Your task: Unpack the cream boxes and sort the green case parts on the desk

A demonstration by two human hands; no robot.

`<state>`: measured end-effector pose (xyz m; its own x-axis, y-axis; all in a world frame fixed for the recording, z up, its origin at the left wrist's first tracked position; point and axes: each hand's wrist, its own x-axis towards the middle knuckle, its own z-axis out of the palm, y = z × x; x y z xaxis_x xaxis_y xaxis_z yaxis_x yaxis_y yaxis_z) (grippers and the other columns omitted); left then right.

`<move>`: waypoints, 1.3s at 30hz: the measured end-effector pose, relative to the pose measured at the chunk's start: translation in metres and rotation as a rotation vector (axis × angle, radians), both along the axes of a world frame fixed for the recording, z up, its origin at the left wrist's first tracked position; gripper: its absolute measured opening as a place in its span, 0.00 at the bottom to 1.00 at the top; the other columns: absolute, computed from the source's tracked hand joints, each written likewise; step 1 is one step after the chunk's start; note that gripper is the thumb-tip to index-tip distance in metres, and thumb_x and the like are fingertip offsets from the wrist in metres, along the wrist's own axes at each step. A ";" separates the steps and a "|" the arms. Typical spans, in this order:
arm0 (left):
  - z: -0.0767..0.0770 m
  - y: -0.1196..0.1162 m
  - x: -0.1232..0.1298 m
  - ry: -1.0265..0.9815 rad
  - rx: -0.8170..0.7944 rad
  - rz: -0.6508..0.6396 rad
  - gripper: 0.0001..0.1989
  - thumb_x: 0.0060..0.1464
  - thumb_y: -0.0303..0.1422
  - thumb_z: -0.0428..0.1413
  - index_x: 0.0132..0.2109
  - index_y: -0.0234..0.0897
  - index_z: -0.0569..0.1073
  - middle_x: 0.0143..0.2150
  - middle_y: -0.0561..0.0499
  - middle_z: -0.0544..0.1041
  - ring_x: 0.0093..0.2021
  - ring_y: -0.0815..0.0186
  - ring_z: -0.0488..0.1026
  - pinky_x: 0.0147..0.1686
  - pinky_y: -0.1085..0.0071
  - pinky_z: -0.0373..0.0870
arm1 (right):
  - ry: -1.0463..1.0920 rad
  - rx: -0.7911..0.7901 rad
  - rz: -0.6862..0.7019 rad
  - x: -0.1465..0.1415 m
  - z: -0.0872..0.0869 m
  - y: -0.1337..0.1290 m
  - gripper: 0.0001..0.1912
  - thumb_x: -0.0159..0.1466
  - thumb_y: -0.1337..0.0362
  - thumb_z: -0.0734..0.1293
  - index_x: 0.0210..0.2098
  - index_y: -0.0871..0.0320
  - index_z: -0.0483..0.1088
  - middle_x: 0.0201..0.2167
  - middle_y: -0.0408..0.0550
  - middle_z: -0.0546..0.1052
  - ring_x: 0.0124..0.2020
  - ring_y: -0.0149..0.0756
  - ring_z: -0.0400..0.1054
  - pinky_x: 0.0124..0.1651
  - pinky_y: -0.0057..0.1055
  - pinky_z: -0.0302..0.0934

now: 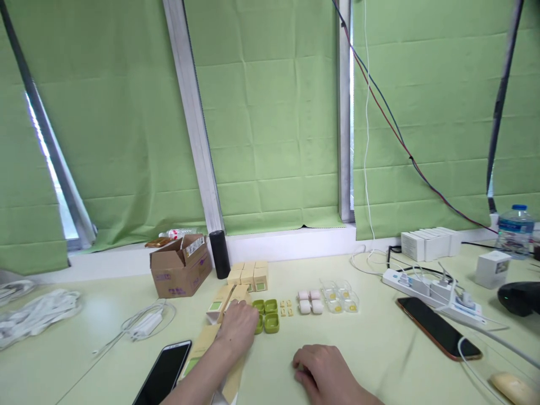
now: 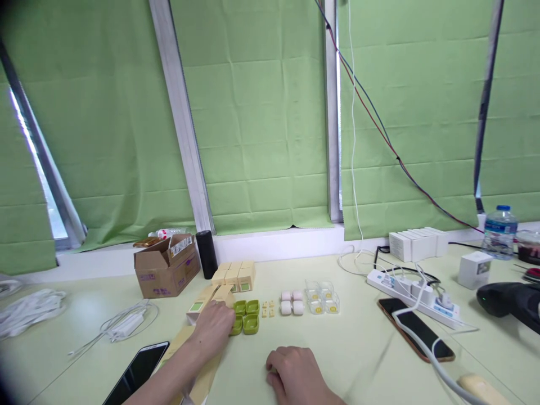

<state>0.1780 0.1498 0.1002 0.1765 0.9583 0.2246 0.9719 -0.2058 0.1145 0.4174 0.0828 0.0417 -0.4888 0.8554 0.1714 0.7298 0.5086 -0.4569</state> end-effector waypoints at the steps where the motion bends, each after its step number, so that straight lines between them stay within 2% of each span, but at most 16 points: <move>1: 0.000 0.000 0.000 0.001 0.000 -0.004 0.17 0.45 0.19 0.59 0.16 0.40 0.64 0.27 0.37 0.80 0.40 0.46 0.79 0.50 0.55 0.63 | -0.001 0.002 0.000 0.000 0.000 0.000 0.13 0.63 0.68 0.67 0.45 0.48 0.79 0.44 0.43 0.85 0.45 0.43 0.79 0.45 0.29 0.62; 13: -0.002 -0.002 0.001 0.114 0.017 -0.017 0.15 0.50 0.17 0.56 0.20 0.37 0.72 0.29 0.35 0.82 0.39 0.46 0.80 0.48 0.56 0.65 | -0.004 0.009 0.005 0.001 -0.004 0.001 0.13 0.63 0.68 0.67 0.45 0.49 0.79 0.44 0.43 0.85 0.45 0.43 0.79 0.44 0.30 0.61; 20: 0.011 -0.011 0.006 0.253 0.033 -0.041 0.15 0.53 0.16 0.54 0.25 0.35 0.78 0.31 0.35 0.82 0.42 0.46 0.80 0.48 0.56 0.65 | -0.016 0.004 0.004 0.000 -0.002 0.001 0.13 0.63 0.68 0.67 0.44 0.49 0.79 0.44 0.42 0.85 0.45 0.43 0.79 0.44 0.30 0.61; 24: 0.013 -0.026 0.022 0.341 0.047 -0.102 0.15 0.51 0.14 0.53 0.30 0.34 0.80 0.33 0.36 0.83 0.44 0.46 0.79 0.48 0.55 0.65 | -0.016 0.017 0.018 0.000 -0.002 0.001 0.13 0.62 0.68 0.67 0.45 0.50 0.78 0.43 0.43 0.85 0.44 0.43 0.79 0.44 0.30 0.62; 27: 0.001 -0.043 0.043 0.382 0.058 -0.173 0.13 0.52 0.16 0.55 0.34 0.35 0.81 0.34 0.39 0.83 0.44 0.49 0.78 0.48 0.56 0.66 | -0.010 0.034 0.015 0.000 -0.003 0.001 0.14 0.62 0.68 0.66 0.45 0.51 0.78 0.43 0.44 0.85 0.44 0.43 0.79 0.44 0.30 0.62; 31: -0.030 -0.058 0.066 0.422 0.085 -0.230 0.12 0.57 0.20 0.56 0.44 0.33 0.81 0.37 0.38 0.82 0.46 0.48 0.76 0.48 0.55 0.68 | -0.014 0.040 0.021 -0.001 -0.007 0.003 0.14 0.61 0.69 0.67 0.44 0.51 0.78 0.43 0.44 0.85 0.44 0.45 0.79 0.44 0.30 0.62; 35: -0.061 -0.056 0.070 0.485 0.179 -0.255 0.09 0.58 0.23 0.56 0.41 0.31 0.82 0.42 0.36 0.80 0.47 0.48 0.76 0.49 0.53 0.70 | -0.043 0.044 0.019 -0.001 -0.009 0.005 0.13 0.60 0.69 0.67 0.43 0.52 0.78 0.43 0.45 0.85 0.45 0.46 0.79 0.43 0.31 0.63; 39: -0.077 -0.051 0.066 0.517 0.227 -0.194 0.15 0.56 0.25 0.58 0.50 0.27 0.81 0.45 0.34 0.80 0.49 0.46 0.75 0.49 0.52 0.73 | -0.032 0.043 0.018 -0.001 -0.009 0.004 0.13 0.61 0.69 0.66 0.43 0.51 0.78 0.44 0.44 0.85 0.45 0.45 0.80 0.44 0.30 0.63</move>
